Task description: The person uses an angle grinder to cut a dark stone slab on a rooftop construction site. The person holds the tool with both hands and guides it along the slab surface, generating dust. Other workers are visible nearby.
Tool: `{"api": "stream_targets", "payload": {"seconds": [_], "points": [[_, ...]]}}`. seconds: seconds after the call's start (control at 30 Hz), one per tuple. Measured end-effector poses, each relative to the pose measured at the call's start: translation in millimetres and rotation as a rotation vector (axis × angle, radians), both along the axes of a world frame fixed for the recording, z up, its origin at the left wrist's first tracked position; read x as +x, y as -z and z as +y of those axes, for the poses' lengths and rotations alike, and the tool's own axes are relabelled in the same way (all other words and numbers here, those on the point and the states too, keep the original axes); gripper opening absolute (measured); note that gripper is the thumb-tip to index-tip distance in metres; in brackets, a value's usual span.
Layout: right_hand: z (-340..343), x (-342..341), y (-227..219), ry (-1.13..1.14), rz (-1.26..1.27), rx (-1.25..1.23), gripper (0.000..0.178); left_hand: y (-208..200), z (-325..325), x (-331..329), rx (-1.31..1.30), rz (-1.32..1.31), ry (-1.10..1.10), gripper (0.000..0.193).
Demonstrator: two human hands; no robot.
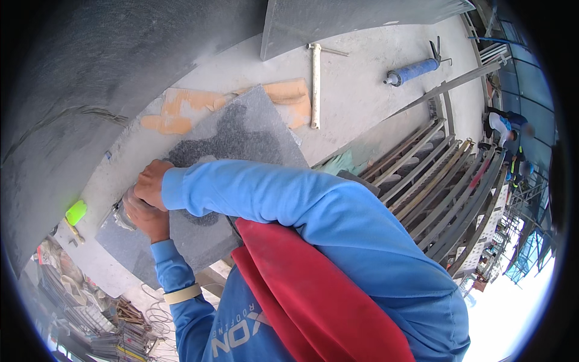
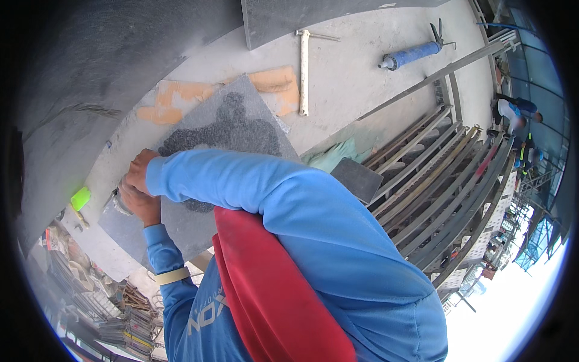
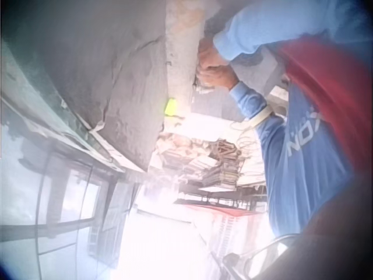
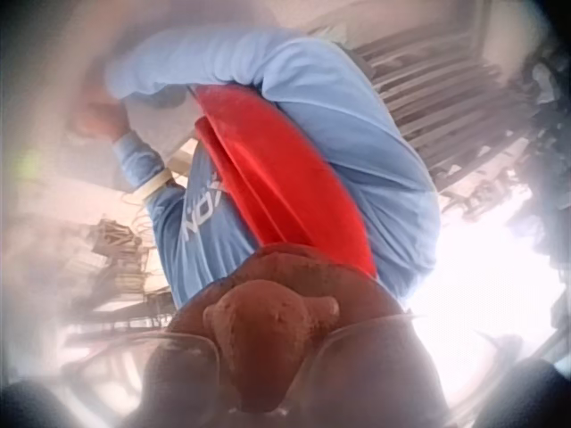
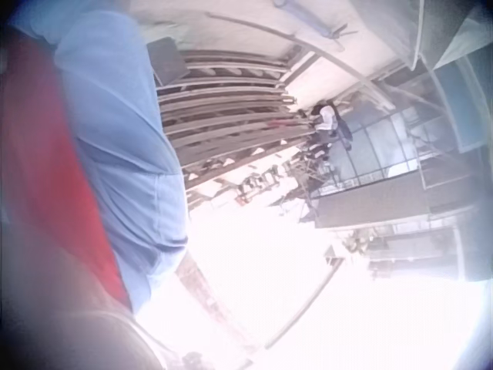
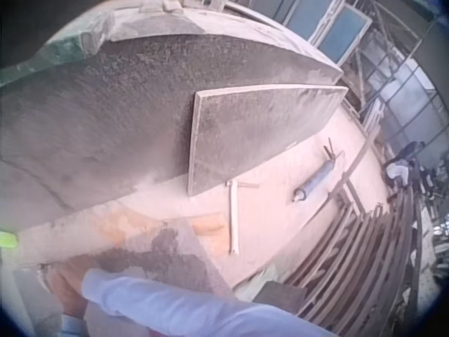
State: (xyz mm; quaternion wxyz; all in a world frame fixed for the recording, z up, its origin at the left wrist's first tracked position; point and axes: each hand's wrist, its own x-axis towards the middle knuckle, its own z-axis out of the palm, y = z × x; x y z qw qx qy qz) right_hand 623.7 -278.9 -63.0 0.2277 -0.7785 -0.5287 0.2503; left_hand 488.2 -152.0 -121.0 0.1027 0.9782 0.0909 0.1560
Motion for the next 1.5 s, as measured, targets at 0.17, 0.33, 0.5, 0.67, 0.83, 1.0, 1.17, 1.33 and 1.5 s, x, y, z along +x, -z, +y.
{"api": "stream_targets", "payload": {"seconds": [0.17, 0.33, 0.5, 0.67, 0.83, 1.0, 1.17, 1.33, 1.5], "points": [[-34, 11, -13, 0.024, -0.021, 0.021, 0.019, -10, -33, 17, -0.005, -0.085, 0.046, 0.061], [-54, 23, -22, -0.011, -0.022, -0.067, 0.022, -15, -57, 29, -0.022, -0.082, 0.032, 0.063], [-47, 23, -22, -0.014, -0.038, -0.077, 0.022, -14, -52, 28, -0.071, -0.085, 0.016, 0.066], [-24, 13, -20, -0.021, -0.009, -0.075, 0.028, -11, -30, 14, -0.036, -0.075, -0.024, 0.062], [2, 4, -16, -0.037, -0.02, -0.134, 0.03, -3, -4, 4, -0.038, -0.069, -0.032, 0.064], [16, -5, -9, -0.031, -0.033, -0.157, 0.031, 0, 9, -3, -0.062, -0.063, -0.021, 0.065], [6, -2, -12, -0.007, -0.027, -0.105, 0.033, -4, 0, 0, -0.068, -0.039, -0.04, 0.069], [-27, 12, -31, -0.012, -0.015, -0.139, 0.038, -13, -32, 14, -0.094, -0.062, -0.023, 0.074], [-51, 22, -49, -0.014, -0.008, -0.217, 0.038, -22, -59, 25, -0.125, -0.086, -0.011, 0.078]]}}
